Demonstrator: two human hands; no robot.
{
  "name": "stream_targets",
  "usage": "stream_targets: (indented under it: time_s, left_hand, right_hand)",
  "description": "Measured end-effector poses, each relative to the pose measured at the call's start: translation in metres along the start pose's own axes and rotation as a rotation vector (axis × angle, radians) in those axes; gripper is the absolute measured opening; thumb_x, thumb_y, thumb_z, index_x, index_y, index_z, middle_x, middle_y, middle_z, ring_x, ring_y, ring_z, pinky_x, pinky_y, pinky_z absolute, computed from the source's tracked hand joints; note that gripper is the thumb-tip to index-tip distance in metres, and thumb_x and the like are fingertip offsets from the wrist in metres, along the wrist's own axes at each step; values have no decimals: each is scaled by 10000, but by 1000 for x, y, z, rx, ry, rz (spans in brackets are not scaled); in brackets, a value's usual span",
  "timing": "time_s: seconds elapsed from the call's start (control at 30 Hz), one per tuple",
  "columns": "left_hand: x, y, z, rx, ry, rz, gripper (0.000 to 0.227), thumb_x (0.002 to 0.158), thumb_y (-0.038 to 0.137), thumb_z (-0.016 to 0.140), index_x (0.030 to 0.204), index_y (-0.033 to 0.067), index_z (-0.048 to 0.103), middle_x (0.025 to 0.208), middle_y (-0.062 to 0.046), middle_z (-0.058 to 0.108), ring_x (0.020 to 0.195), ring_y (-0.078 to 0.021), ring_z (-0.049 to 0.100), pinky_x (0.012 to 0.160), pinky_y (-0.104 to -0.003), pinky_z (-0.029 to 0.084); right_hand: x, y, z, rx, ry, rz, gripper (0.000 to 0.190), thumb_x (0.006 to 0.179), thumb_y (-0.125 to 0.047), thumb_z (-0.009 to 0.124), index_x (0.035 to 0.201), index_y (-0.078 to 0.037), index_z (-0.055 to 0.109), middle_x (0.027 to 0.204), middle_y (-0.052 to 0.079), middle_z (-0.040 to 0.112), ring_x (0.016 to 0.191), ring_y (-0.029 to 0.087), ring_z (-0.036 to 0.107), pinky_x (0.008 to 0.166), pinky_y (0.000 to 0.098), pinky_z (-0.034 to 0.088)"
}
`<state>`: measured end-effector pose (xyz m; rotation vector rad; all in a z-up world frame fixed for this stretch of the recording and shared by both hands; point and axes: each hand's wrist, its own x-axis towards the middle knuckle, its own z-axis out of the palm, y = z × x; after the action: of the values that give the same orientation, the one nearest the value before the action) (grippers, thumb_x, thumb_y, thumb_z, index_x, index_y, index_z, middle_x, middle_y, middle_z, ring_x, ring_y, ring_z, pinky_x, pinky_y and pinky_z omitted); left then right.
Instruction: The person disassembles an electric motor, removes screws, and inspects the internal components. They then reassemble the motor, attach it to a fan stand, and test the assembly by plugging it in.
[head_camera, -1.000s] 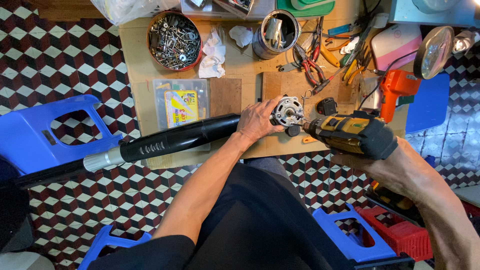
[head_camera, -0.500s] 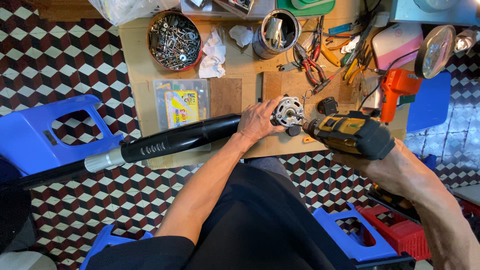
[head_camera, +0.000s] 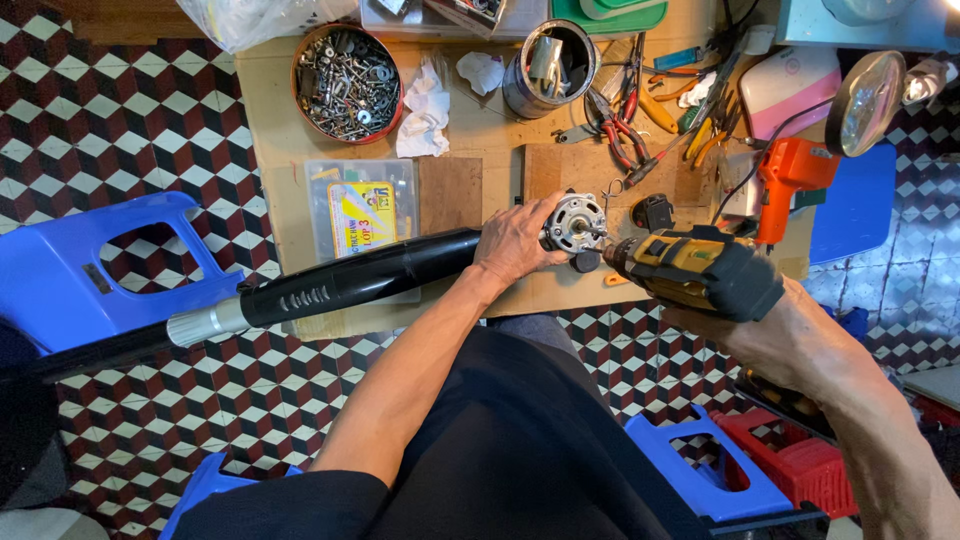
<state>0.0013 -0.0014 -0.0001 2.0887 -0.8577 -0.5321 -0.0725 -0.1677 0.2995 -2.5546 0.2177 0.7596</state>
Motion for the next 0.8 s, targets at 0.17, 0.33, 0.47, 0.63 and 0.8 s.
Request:
stream_targets:
  time_s: [0.17,0.33,0.47,0.63,0.8]
  left_hand:
    - [0,0,-1,5,6,-1,1026,591,425,949,1467,206,460,1263,-92,694,1149,-293,667,955,-468,520]
    - [0,1,-2,0,-9,-14,1014,597,422,948,1462,205,465,1251,-87,697,1152,-291,667,959,-466,514]
    - [-1,2,-3,-4,25,12,1026,582,423,949,1461,200,468,1246,-92,697,1132,-304,666,953,-463,517]
    - [0,3,-9,-14,34,36,983,590,387,943,1439,194,488,1210,-87,712,1093,-318,679,921,-466,523]
    - [3,6,-16,-15,5,0,929,609,370,939,1423,214,519,1134,-108,716,1026,-344,686,885,-456,552]
  right_hand:
    - [2,-6,-3,-7,-136,373,502,812,-330,832,1277,-214,683,1004,53,761,850,213,743,758,415,609]
    - [0,-3,-1,-37,-149,379,502,810,-348,836,1267,-208,684,979,62,770,843,229,739,774,410,601]
    - [-4,1,3,-5,-122,348,516,791,-344,844,1255,-191,677,933,63,783,835,223,689,754,397,600]
    - [-16,2,3,80,-63,421,464,837,-286,827,1260,-170,677,920,74,781,796,207,709,738,391,597]
    - [-66,18,3,468,429,240,467,742,-84,819,1190,-25,701,1003,109,769,813,214,700,729,384,576]
